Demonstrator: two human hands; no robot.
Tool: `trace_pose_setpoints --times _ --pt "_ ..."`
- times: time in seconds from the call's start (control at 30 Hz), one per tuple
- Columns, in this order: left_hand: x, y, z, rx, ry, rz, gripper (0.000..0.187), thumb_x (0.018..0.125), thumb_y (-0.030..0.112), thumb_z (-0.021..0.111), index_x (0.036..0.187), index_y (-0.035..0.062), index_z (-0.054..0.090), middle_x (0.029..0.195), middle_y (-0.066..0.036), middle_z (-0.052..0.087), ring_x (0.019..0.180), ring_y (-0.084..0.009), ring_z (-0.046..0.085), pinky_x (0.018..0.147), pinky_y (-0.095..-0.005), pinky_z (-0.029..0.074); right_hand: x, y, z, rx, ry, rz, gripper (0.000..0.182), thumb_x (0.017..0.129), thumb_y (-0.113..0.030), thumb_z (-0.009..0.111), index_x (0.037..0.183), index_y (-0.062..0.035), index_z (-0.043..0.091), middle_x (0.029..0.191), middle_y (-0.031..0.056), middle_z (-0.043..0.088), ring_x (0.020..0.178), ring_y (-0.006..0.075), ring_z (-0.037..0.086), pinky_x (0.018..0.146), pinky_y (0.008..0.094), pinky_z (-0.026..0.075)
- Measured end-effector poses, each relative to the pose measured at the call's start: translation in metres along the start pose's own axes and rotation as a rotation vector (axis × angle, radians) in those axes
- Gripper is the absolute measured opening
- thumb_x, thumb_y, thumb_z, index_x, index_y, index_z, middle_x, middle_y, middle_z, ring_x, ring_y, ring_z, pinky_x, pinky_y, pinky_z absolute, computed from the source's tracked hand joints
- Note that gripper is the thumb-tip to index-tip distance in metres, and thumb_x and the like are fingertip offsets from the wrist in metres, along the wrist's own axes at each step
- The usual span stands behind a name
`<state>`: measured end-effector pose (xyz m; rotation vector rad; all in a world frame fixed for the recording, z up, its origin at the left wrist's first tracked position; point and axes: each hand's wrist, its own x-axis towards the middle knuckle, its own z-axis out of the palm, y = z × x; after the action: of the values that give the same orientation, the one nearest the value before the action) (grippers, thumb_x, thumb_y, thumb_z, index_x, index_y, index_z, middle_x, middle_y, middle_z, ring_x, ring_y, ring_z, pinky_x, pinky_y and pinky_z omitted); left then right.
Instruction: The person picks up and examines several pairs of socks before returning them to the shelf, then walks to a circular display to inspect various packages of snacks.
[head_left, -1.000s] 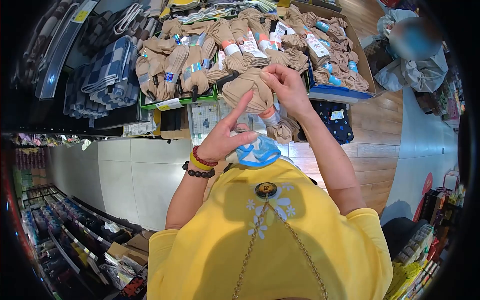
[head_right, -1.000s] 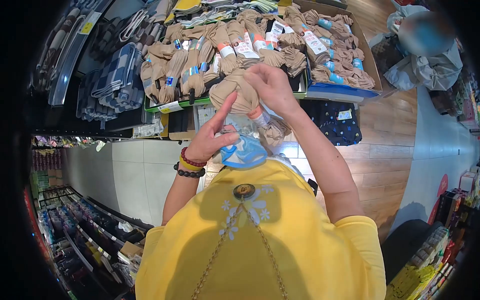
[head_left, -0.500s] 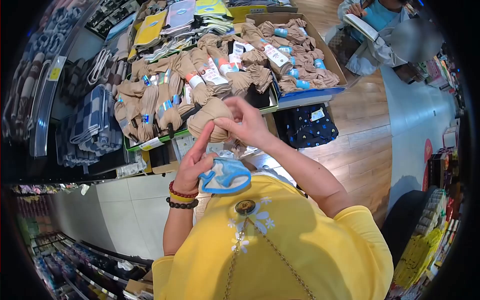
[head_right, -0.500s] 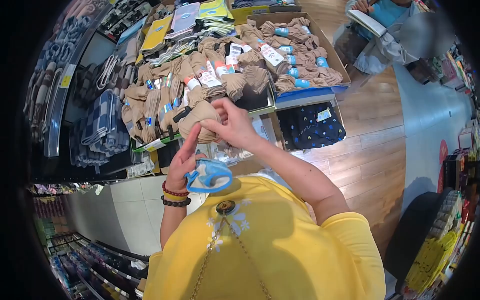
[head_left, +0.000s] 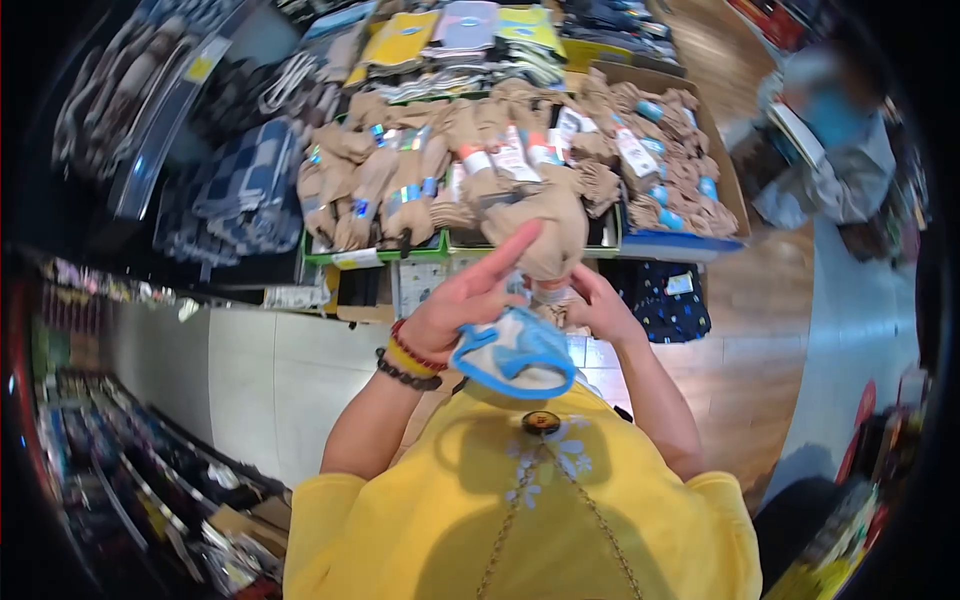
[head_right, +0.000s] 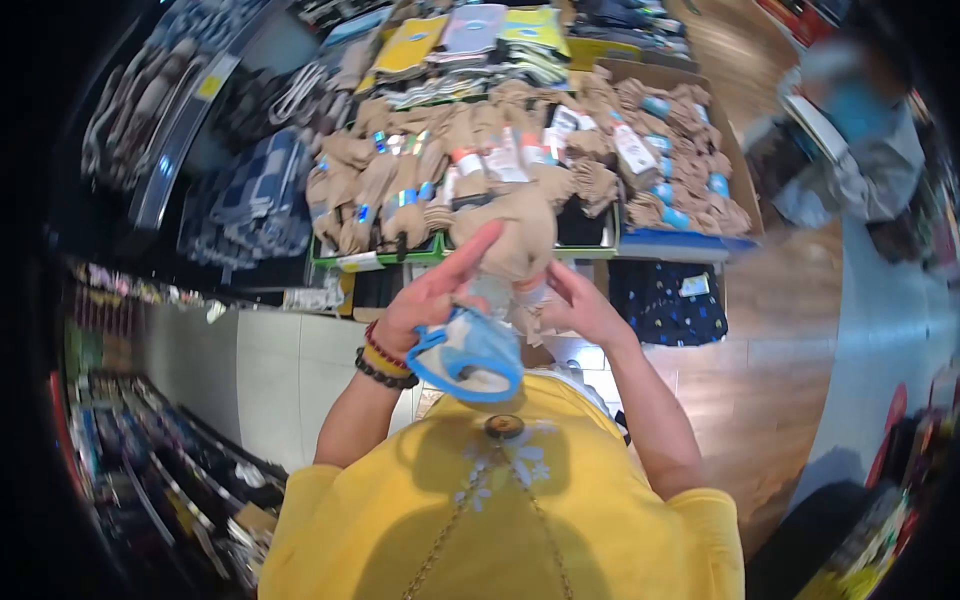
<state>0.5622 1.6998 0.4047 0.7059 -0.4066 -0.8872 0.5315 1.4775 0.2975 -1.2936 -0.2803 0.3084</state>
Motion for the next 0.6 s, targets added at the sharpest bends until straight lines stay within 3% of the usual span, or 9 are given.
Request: trace_pose_setpoints --times 0.03,0.13,0.17,0.23,0.27,0.37,0.53,0.57,0.6 --pt "0.003 0.002 -0.004 0.039 -0.010 -0.006 0.078 0.085 0.011 0.058 0.146 0.0044 0.010 0.147 -0.007 0.023 0.087 -0.0010 0.051 0.072 -0.0178 0.044 -0.001 0.003 0.000 -0.058 0.005 0.060 0.062 0.076 -0.017 0.069 0.130 -0.0023 0.041 0.121 0.0059 0.051 0.111 0.0126 0.048 0.096 0.0285 0.037" --pt "0.014 0.006 -0.038 0.105 -0.004 0.081 0.095 0.079 0.027 0.069 0.145 0.0025 0.007 0.150 -0.008 0.015 0.089 -0.0098 0.057 0.073 -0.0216 0.047 -0.002 0.007 0.009 0.054 0.129 -0.040 0.064 0.075 -0.012 0.068 0.131 -0.0021 0.039 0.123 0.0066 0.049 0.110 0.0131 0.049 0.096 0.0287 0.038" --pt "0.014 0.016 -0.046 0.189 -0.023 0.094 0.092 0.083 0.031 0.065 0.145 0.0028 0.005 0.150 -0.009 0.013 0.092 -0.0106 0.059 0.076 -0.0233 0.048 -0.002 0.002 0.008 -0.017 0.167 -0.094 0.064 0.074 -0.011 0.069 0.130 -0.0023 0.040 0.121 0.0072 0.050 0.109 0.0136 0.050 0.094 0.0284 0.039" --pt "0.017 0.023 -0.039 0.085 0.027 0.168 0.087 0.085 0.030 0.061 0.146 0.0044 0.004 0.150 -0.011 0.014 0.089 -0.0109 0.060 0.078 -0.0264 0.049 0.001 -0.016 0.009 0.032 0.214 -0.092 0.056 0.078 -0.009 0.065 0.128 -0.0029 0.042 0.117 0.0069 0.053 0.107 0.0127 0.051 0.092 0.0279 0.041" --pt "0.017 0.020 -0.065 0.163 0.072 0.202 0.086 0.085 0.028 0.061 0.146 0.0052 0.005 0.150 -0.011 0.014 0.090 -0.0110 0.059 0.077 -0.0257 0.049 0.004 -0.019 0.005 0.044 0.265 -0.081 0.053 0.079 -0.008 0.063 0.128 -0.0030 0.042 0.116 0.0067 0.054 0.107 0.0125 0.051 0.091 0.0280 0.041" --pt "0.022 0.021 -0.066 0.224 0.044 0.210 0.092 0.082 0.036 0.065 0.146 0.0060 0.007 0.149 -0.011 0.017 0.091 -0.0093 0.057 0.076 -0.0242 0.047 0.020 -0.017 -0.005 0.292 0.389 -0.187 0.044 0.085 -0.010 0.059 0.126 -0.0026 0.044 0.113 0.0075 0.056 0.102 0.0142 0.055 0.088 0.0287 0.044" --pt "0.015 0.018 -0.068 0.405 0.122 0.169 0.100 0.076 0.046 0.070 0.146 0.0060 0.011 0.149 -0.010 0.019 0.109 -0.0076 0.047 0.079 -0.0228 0.045 0.025 -0.020 -0.015 0.449 0.452 -0.171 0.037 0.092 -0.018 0.054 0.124 -0.0030 0.045 0.115 0.0073 0.056 0.103 0.0162 0.057 0.087 0.0328 0.047" --pt "0.012 0.017 -0.069 0.425 0.129 0.141 0.101 0.074 0.046 0.071 0.146 0.0059 0.012 0.150 -0.009 0.018 0.121 -0.0078 0.037 0.084 -0.0219 0.042 0.024 -0.021 -0.015 0.437 0.459 -0.152 0.036 0.093 -0.020 0.052 0.124 -0.0032 0.045 0.116 0.0072 0.056 0.105 0.0171 0.056 0.088 0.0347 0.047" --pt "0.011 0.016 -0.068 0.427 0.143 0.142 0.101 0.075 0.045 0.071 0.146 0.0058 0.012 0.150 -0.009 0.018 0.123 -0.0081 0.035 0.085 -0.0216 0.042 0.024 -0.022 -0.015 0.424 0.462 -0.135 0.035 0.094 -0.022 0.050 0.124 -0.0034 0.045 0.118 0.0071 0.055 0.107 0.0179 0.056 0.090 0.0367 0.046"
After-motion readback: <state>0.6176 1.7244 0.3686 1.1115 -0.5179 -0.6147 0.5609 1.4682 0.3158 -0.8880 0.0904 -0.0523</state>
